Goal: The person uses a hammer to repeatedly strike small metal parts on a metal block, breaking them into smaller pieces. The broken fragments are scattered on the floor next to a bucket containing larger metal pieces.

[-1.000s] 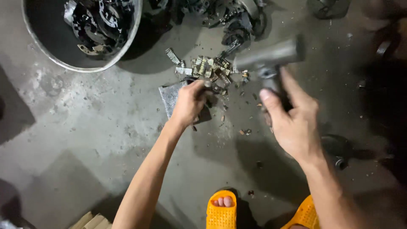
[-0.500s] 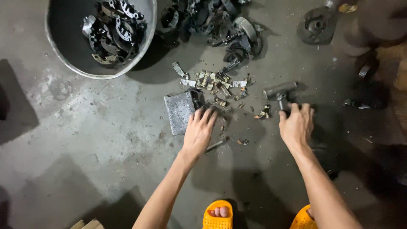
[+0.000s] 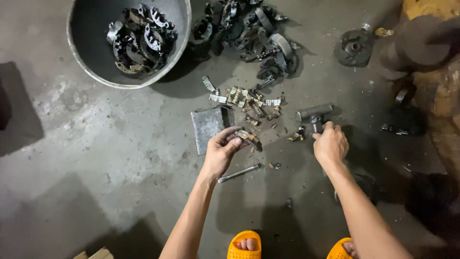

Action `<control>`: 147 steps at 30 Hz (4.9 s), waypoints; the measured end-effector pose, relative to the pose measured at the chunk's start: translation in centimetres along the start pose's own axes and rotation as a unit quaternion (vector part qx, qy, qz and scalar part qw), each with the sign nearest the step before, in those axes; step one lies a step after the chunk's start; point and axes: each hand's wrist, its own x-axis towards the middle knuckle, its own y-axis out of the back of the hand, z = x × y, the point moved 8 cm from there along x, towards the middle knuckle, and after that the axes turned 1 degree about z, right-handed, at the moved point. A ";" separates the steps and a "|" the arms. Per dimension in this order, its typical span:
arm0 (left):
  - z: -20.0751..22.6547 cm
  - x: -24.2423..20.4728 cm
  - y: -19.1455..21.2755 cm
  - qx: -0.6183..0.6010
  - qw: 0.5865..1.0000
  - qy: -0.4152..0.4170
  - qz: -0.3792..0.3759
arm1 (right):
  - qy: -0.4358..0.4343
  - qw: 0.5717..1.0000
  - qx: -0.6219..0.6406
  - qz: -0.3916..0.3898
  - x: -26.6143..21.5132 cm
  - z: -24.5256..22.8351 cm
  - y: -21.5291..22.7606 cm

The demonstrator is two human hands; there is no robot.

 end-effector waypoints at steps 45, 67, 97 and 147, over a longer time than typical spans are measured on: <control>4.8 0.0 0.6 0.049 0.994 -0.064 0.077 | -0.104 0.817 0.561 -0.081 -6.9 -4.2 4.2; 7.1 3.0 -6.2 0.540 0.803 -0.212 -0.133 | 0.155 0.822 0.546 -0.055 -16.8 -12.5 13.5; 6.8 3.2 -8.2 0.586 0.745 -0.218 -0.232 | 0.312 0.875 0.348 0.127 -14.9 -15.4 18.7; 7.6 4.1 -6.7 0.596 0.762 -0.189 -0.167 | 0.171 0.818 0.543 -0.081 -14.1 -15.1 16.5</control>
